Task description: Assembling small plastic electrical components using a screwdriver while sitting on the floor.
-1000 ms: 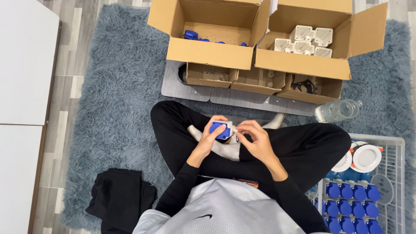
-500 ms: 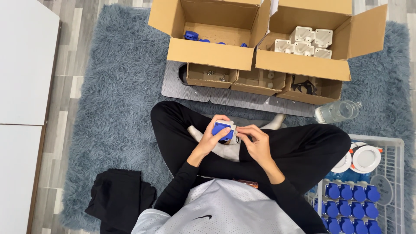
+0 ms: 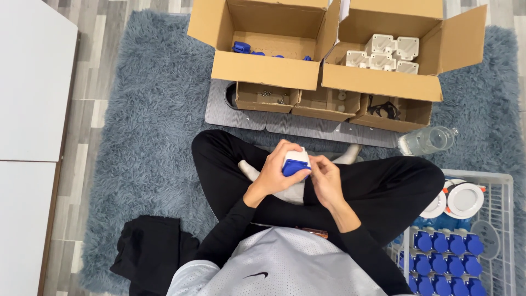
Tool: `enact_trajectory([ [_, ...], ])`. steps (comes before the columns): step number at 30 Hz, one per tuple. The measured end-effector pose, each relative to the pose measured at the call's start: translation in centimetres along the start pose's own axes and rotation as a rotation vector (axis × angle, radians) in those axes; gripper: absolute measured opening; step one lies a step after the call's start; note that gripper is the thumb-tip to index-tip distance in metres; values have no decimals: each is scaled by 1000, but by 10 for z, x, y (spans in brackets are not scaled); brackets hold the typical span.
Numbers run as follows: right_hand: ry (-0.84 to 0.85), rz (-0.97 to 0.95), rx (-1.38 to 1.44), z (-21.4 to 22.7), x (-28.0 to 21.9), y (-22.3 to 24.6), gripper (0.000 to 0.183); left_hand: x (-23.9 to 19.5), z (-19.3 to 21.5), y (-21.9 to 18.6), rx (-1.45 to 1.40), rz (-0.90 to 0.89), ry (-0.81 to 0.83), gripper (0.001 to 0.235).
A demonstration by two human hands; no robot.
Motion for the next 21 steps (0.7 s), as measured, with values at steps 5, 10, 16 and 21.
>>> enact_trajectory([
  [5,-33,-42,-66,10,11,-43,29,5,-13,-9,155,-101,29,55],
  [10,1,20,-298,22,16,-50,42,4,-17,-4,200,-110,80,52],
  [16,123,-50,-202,17,11,-34,51,7,-9,39,-48,60,-17,60],
  [21,631,-5,-474,20,-19,-19,34,21,10,56,-449,294,-213,68],
])
Point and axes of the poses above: each hand's wrist, its own x-axis towards the middle knuckle, its own z-axis out of the back of the hand, y = z × x, the point moved 2 cm from there along x, towards the middle knuckle, and after that the axes turned 12 degrees about -x, right-handed, at the moved point
